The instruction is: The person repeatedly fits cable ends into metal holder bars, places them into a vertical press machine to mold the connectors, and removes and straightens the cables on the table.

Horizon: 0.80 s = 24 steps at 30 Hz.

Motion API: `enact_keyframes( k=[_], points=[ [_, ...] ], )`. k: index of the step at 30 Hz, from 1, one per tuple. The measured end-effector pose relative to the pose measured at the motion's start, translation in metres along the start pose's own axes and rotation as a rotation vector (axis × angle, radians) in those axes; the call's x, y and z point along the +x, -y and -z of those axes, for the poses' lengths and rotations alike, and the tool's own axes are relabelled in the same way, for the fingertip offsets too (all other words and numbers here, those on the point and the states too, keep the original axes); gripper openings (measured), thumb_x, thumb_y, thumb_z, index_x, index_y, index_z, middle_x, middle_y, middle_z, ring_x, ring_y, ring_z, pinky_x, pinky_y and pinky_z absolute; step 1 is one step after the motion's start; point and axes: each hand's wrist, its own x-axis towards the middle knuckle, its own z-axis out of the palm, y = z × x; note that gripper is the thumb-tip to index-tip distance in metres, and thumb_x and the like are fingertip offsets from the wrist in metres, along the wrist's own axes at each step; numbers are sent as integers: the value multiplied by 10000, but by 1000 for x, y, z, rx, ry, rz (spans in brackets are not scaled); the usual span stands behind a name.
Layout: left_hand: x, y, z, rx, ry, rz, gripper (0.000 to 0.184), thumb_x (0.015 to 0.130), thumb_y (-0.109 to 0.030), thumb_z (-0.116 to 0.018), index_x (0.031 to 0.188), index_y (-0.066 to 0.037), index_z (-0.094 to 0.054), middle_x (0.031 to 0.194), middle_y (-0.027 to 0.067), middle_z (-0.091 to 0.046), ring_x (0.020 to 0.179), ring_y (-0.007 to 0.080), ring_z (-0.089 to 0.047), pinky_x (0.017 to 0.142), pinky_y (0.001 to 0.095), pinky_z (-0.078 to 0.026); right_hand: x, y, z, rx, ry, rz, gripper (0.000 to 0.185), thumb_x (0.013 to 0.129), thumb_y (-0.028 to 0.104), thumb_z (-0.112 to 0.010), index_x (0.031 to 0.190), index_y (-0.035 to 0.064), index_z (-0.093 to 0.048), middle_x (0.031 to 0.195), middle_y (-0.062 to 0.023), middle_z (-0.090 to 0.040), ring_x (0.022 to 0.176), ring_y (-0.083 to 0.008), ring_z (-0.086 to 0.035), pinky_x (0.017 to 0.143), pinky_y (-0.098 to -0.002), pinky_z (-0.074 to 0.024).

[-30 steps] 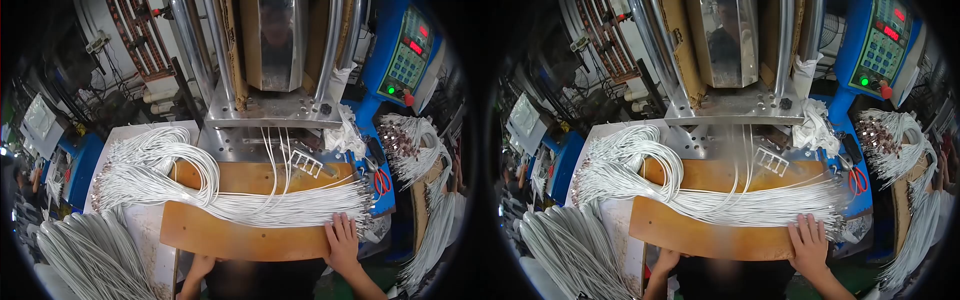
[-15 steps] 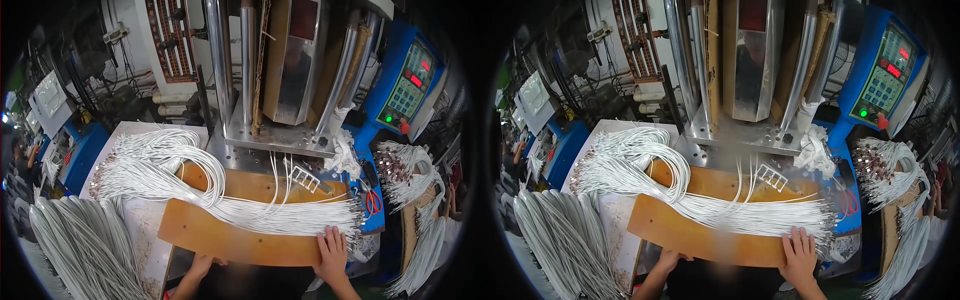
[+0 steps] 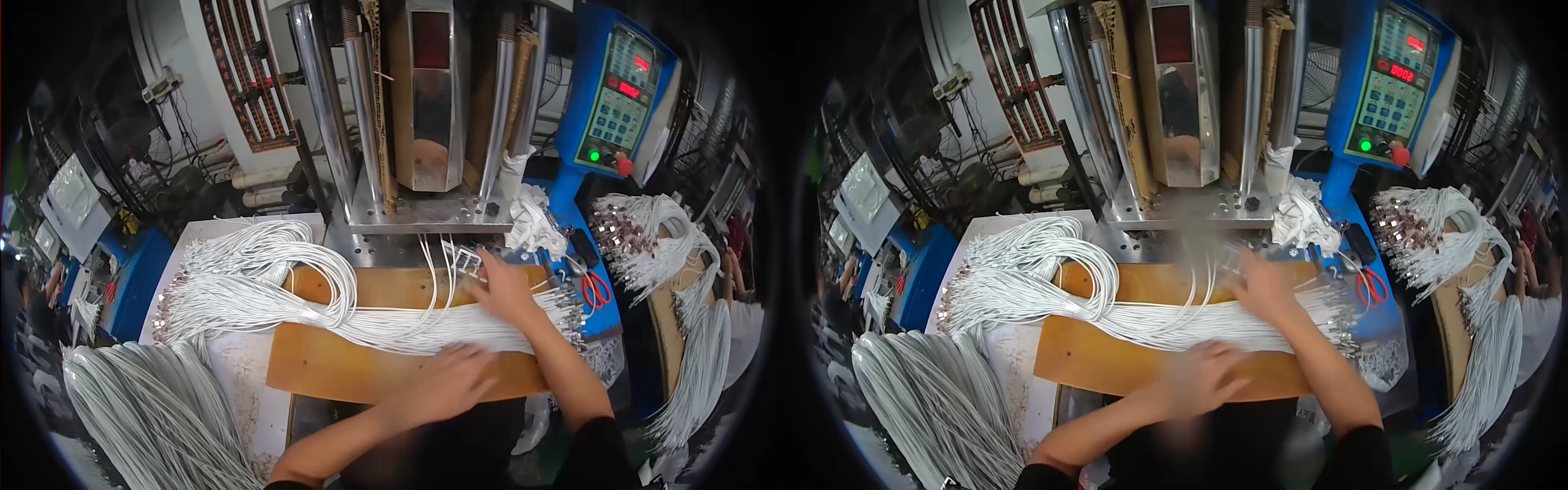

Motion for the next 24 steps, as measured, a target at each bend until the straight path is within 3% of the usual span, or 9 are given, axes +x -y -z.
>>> enact_keyframes(
  k=[4,6,8,13,15,16,19,22,24],
  points=[
    [57,18,-46,359,-292,-125,697,879,-450,-650,1275,99,-482,1311,253,-523,1211,392,-512,1031,454,-410,20,-4,19,-42,-127,42,167,823,162,-678,909,20,-671,779,-146,-667,738,-363,-645,649,-442,-505],
    [51,20,-33,516,-237,282,939,774,-580,-704,1330,124,-427,1327,285,-499,1243,413,-482,1071,487,-365,-1,5,69,-19,-233,74,141,854,148,-651,856,9,-669,747,-139,-656,671,-306,-644,612,-394,-493],
    [20,48,-24,377,-312,296,1086,683,-665,-730,1378,99,-396,1343,284,-492,1276,403,-461,1098,498,-329,-32,1,129,102,-156,8,149,874,145,-646,861,-3,-657,701,-97,-644,608,-201,-610,580,-315,-465],
    [-33,106,46,479,-263,156,867,726,-558,-747,1303,44,-511,1273,242,-557,1192,387,-518,1058,504,-361,-121,-25,215,309,-59,-558,153,882,122,-644,843,-25,-654,695,-51,-644,628,-114,-581,585,-279,-454],
    [-42,125,37,568,-333,-52,541,795,-382,-738,1141,14,-611,1180,213,-601,1133,379,-539,1013,512,-381,-153,-67,214,114,202,-477,151,877,131,-646,854,-18,-661,697,-64,-649,629,-148,-604,595,-306,-471],
    [-43,126,32,565,-328,-60,541,795,-382,-738,1141,14,-611,1180,213,-601,1133,379,-539,1013,512,-381,-158,-71,214,19,335,-432,150,874,135,-647,860,-14,-665,698,-71,-652,629,-165,-615,600,-319,-479],
    [-40,126,25,200,-348,22,301,839,-232,-703,1032,-10,-639,1128,208,-615,1092,379,-556,974,487,-415,-133,-44,192,-148,233,-426,139,848,133,-660,888,2,-679,737,-108,-666,662,-255,-643,635,-359,-499],
    [-31,110,30,330,-296,14,247,851,-174,-695,1029,-9,-646,1171,183,-635,1104,375,-573,937,438,-451,-101,-33,131,-21,70,-184,162,828,136,-667,936,19,-696,872,-150,-680,782,-331,-651,687,-380,-521],
    [-27,101,34,400,-278,5,222,857,-145,-691,1027,-8,-649,1192,170,-645,1110,373,-581,918,414,-470,-82,-9,77,-70,15,69,258,825,143,-683,1059,34,-676,992,-150,-684,933,-333,-648,832,-443,-503]
  ],
)
